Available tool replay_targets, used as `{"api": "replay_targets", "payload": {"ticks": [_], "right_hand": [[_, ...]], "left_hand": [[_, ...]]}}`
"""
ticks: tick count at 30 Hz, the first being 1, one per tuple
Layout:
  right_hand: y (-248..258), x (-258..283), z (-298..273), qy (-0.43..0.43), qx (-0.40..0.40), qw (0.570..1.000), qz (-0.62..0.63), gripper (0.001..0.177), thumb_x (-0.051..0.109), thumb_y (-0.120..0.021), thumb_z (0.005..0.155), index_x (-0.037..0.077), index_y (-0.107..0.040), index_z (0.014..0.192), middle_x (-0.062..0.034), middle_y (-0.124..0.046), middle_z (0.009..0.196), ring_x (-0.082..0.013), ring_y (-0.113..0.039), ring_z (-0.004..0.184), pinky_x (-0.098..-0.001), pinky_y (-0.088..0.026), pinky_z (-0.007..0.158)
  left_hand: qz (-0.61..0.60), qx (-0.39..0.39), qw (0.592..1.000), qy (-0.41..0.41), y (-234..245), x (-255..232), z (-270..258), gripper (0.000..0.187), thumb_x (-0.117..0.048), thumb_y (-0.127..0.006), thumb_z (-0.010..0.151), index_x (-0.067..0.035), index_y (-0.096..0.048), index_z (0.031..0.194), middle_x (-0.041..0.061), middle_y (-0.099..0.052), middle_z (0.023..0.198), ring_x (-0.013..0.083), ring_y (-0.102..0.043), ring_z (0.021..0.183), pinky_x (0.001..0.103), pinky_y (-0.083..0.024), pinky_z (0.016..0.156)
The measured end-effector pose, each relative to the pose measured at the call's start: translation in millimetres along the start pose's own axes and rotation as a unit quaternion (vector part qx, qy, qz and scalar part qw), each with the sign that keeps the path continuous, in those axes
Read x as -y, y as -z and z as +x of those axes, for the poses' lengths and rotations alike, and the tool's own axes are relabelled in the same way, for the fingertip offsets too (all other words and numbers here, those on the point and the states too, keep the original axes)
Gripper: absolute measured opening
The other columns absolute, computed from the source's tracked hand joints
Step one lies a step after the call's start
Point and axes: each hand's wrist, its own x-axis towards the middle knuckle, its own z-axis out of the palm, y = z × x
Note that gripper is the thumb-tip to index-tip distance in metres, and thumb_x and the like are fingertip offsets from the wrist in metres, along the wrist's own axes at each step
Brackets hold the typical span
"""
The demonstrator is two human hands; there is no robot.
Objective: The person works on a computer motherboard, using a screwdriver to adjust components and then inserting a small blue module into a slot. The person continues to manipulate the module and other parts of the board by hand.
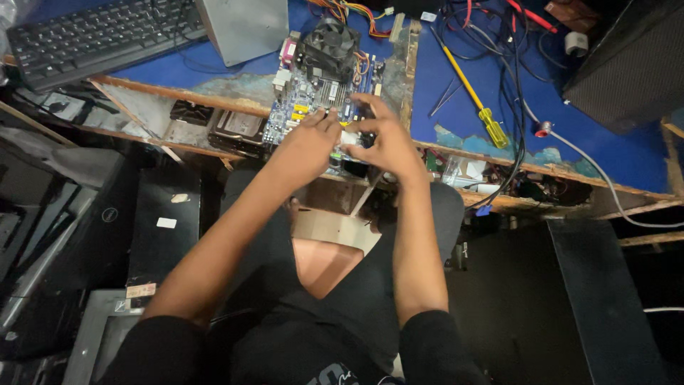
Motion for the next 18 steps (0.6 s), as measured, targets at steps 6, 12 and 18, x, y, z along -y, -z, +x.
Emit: {"api": "replay_targets", "payload": {"ticks": [6, 12, 18], "right_hand": [[5.4, -12.8, -10.8, -0.109, -0.087, 0.983, 0.117, 0.022, 0.009, -0.077, 0.085, 0.006, -0.078, 0.107, -0.0115, -0.068, 0.135, -0.0301, -0.063, 0.12, -0.0404, -0.049, 0.098], [35.6, -38.9, -42.5, -0.106, -0.282, 0.944, -0.132, 0.024, -0.003, -0.067, 0.09, 0.007, -0.077, 0.109, -0.0108, -0.074, 0.119, -0.0304, -0.068, 0.116, -0.04, -0.052, 0.105], [39.7, -61.0, -56.6, -0.132, -0.288, 0.9, -0.299, 0.025, 0.01, -0.079, 0.09, 0.008, -0.078, 0.114, -0.0203, -0.062, 0.124, -0.0395, -0.056, 0.113, -0.0485, -0.044, 0.097]], "left_hand": [[-0.097, 0.004, 0.995, 0.023, 14.0, -2.1, -4.0, 0.035, -0.017, -0.064, 0.098, 0.006, -0.06, 0.124, 0.03, -0.058, 0.138, 0.0456, -0.054, 0.13, 0.049, -0.042, 0.11], [-0.089, -0.029, 0.995, -0.019, 27.3, -1.6, -6.8, 0.064, -0.046, -0.076, 0.085, 0.001, -0.063, 0.127, 0.025, -0.047, 0.15, 0.044, -0.037, 0.144, 0.056, -0.032, 0.115], [-0.089, 0.01, 0.996, -0.016, 30.3, 9.0, 0.6, 0.06, -0.045, -0.081, 0.077, -0.01, -0.068, 0.123, 0.015, -0.048, 0.152, 0.0395, -0.033, 0.149, 0.058, -0.026, 0.119]]}}
